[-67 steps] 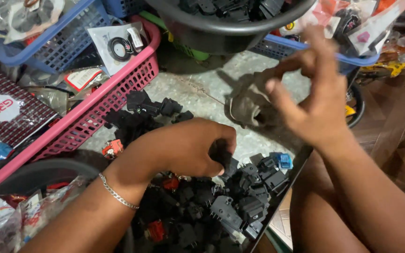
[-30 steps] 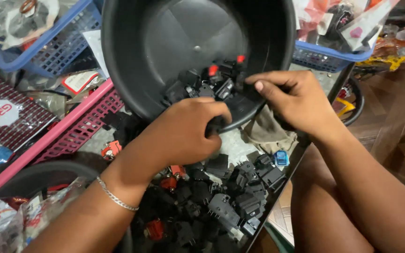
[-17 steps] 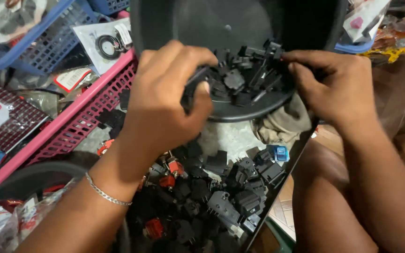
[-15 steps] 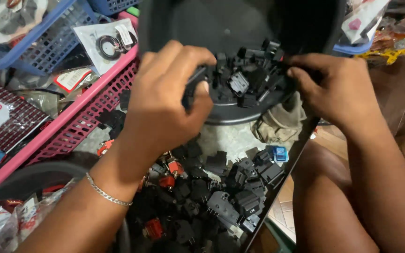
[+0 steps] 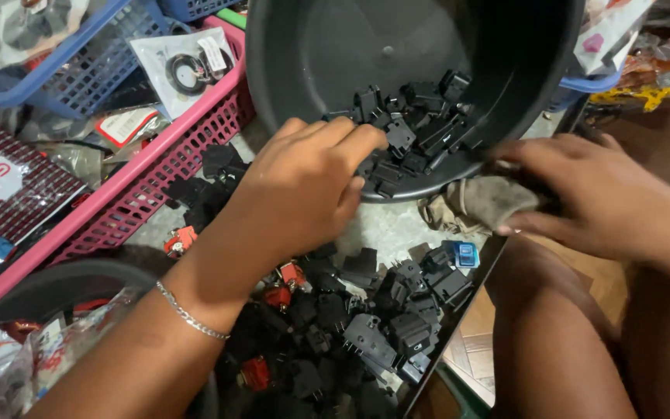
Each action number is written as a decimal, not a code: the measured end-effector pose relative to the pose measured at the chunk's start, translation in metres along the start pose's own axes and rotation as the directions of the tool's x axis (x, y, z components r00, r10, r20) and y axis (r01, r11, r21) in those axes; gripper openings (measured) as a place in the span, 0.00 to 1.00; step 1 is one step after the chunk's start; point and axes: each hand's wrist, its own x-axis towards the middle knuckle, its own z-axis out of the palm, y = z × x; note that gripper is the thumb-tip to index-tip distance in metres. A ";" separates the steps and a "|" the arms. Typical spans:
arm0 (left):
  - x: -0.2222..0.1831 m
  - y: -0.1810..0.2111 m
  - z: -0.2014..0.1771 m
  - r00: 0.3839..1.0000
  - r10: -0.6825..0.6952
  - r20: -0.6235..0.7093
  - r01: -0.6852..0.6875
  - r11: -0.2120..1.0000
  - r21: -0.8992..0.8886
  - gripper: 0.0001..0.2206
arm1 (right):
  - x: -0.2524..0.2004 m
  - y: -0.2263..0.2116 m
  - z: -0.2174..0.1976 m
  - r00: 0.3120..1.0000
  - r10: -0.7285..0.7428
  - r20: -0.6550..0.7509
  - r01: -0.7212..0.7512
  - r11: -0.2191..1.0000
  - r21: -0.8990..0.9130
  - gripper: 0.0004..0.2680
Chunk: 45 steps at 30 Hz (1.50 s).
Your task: Cleaning small motorcycle switch components using a rag before sorting them into a basin.
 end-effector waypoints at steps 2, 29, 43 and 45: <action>0.001 0.001 0.000 1.000 -0.013 0.011 0.013 0.999 0.030 0.17 | 0.004 -0.020 -0.006 0.980 -0.045 -0.192 0.065 0.993 0.099 0.17; 0.006 0.011 -0.001 0.993 0.117 0.023 -0.085 0.568 0.819 0.05 | 0.022 -0.022 0.027 0.822 0.534 -0.197 -0.019 0.371 0.929 0.03; 0.003 0.016 0.002 0.978 0.168 -0.123 -0.051 0.765 0.642 0.05 | -0.008 -0.003 0.032 0.702 0.223 -0.676 0.186 0.859 0.477 0.07; 0.002 0.013 0.002 0.981 0.178 -0.080 -0.088 0.768 0.634 0.04 | -0.014 -0.004 0.030 0.723 0.239 -0.648 0.120 0.880 0.459 0.08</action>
